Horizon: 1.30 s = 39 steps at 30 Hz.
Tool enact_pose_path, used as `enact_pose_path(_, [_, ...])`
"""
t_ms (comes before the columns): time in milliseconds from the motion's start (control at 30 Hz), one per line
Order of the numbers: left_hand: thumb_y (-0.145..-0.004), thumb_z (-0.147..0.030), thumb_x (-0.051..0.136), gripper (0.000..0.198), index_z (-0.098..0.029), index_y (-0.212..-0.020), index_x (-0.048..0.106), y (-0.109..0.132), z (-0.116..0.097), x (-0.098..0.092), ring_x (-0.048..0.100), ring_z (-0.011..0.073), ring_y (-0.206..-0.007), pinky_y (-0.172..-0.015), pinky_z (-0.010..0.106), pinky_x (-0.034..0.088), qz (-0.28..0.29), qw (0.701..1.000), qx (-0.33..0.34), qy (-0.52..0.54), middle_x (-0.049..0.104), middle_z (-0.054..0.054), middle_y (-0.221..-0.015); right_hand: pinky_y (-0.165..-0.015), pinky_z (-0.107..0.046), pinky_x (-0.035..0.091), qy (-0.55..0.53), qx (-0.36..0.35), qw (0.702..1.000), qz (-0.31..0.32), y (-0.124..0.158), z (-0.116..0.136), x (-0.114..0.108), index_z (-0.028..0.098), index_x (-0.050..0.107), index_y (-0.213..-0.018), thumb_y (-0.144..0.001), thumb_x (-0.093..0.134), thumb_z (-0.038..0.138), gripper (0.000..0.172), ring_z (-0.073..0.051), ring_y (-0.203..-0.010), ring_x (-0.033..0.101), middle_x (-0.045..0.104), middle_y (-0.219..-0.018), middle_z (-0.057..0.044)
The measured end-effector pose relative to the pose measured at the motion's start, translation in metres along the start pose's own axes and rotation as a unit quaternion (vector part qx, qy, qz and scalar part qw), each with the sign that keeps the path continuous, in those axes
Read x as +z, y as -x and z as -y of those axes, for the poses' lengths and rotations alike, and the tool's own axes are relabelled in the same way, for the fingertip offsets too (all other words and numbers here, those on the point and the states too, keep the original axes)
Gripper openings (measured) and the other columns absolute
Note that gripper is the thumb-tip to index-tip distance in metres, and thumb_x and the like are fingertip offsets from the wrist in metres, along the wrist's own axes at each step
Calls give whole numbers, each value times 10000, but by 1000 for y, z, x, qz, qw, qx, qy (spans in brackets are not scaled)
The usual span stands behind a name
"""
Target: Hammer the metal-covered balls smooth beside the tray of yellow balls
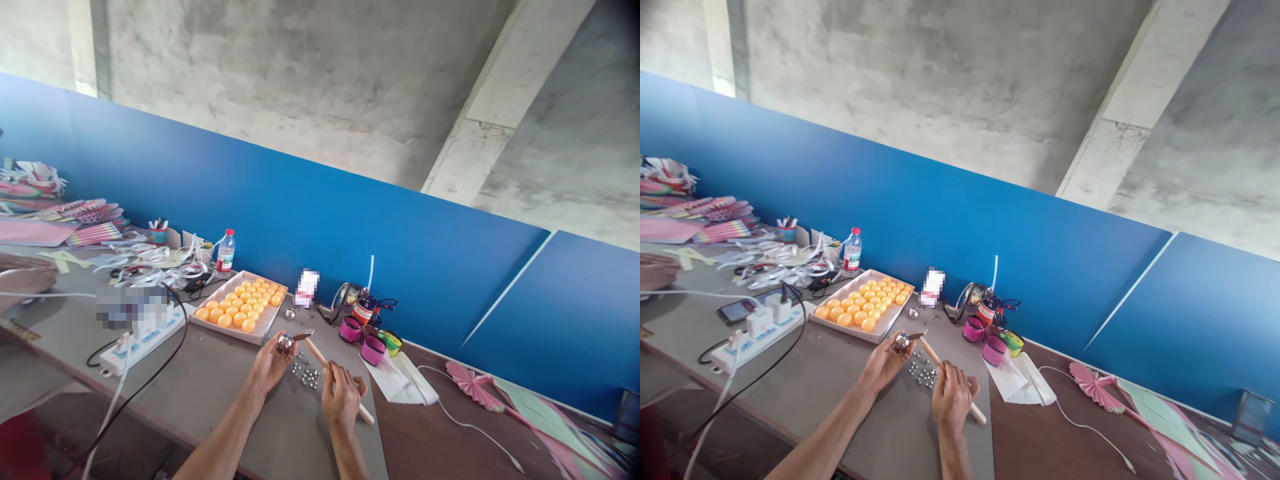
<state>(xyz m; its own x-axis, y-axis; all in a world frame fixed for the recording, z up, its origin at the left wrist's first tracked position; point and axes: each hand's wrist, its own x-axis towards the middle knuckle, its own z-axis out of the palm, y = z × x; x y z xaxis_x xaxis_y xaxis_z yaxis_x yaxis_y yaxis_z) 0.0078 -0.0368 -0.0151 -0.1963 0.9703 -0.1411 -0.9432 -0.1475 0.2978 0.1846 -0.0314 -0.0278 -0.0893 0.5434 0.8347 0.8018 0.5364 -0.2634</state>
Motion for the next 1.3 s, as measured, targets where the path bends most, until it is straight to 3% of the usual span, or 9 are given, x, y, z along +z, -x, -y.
enact_pose_path(267, [-788,-86,529,64,-115,-839,556,-4,2,-4,617,123,-588,-509,193,503,-13,996,29,-83,630,65,-689,-827,-339,272,0,-1,1000,11,1,-2,1,189,634,-875,-929,336,366,350,-155,-710,619,688,-775,-46])
enact_pose_path(567, [-810,-161,547,223,-155,-1032,557,0,3,-1,617,127,-591,-521,214,499,-17,998,33,-51,606,26,-663,-836,-345,259,-8,-7,1000,2,0,1,-1,184,633,-887,-927,335,356,346,-159,-714,609,689,-783,-56])
enact_pose_path(667, [-807,-106,526,288,-170,-1087,542,0,2,-2,611,115,-584,-552,217,496,-8,999,35,-40,594,4,-639,-842,-349,245,-14,-17,1000,4,0,2,-2,190,626,-915,-926,346,339,318,-151,-710,605,685,-785,-43])
enact_pose_path(833, [-813,-132,532,172,-175,-979,550,-3,1,-7,598,114,-545,-492,197,458,-15,996,30,-78,609,8,-649,-819,-348,235,-7,-37,997,64,-1,6,-4,221,629,-868,-929,321,306,325,-145,-685,596,682,-752,-19])
enact_pose_path(933, [-814,-178,546,50,-148,-854,547,-5,1,-9,584,109,-529,-480,192,447,-16,996,32,-76,601,15,-631,-832,-347,228,-3,-30,998,48,-1,7,-5,220,625,-876,-923,338,303,302,-142,-691,599,680,-761,-14])
enact_pose_path(1133, [-816,-233,545,234,-184,-1044,528,-6,2,-10,573,111,-517,-456,197,419,-17,995,34,-87,588,0,-646,-821,-333,226,0,-30,998,50,-1,4,-2,216,632,-876,-927,333,313,318,-134,-675,594,674,-720,-11])
enact_pose_path(1300, [-833,-260,521,255,-196,-1079,510,-8,3,-12,588,120,-545,-481,213,432,-13,995,26,-94,602,9,-688,-839,-329,228,-9,-29,999,29,0,6,-2,206,631,-909,-929,339,313,311,-132,-702,595,678,-762,-28])
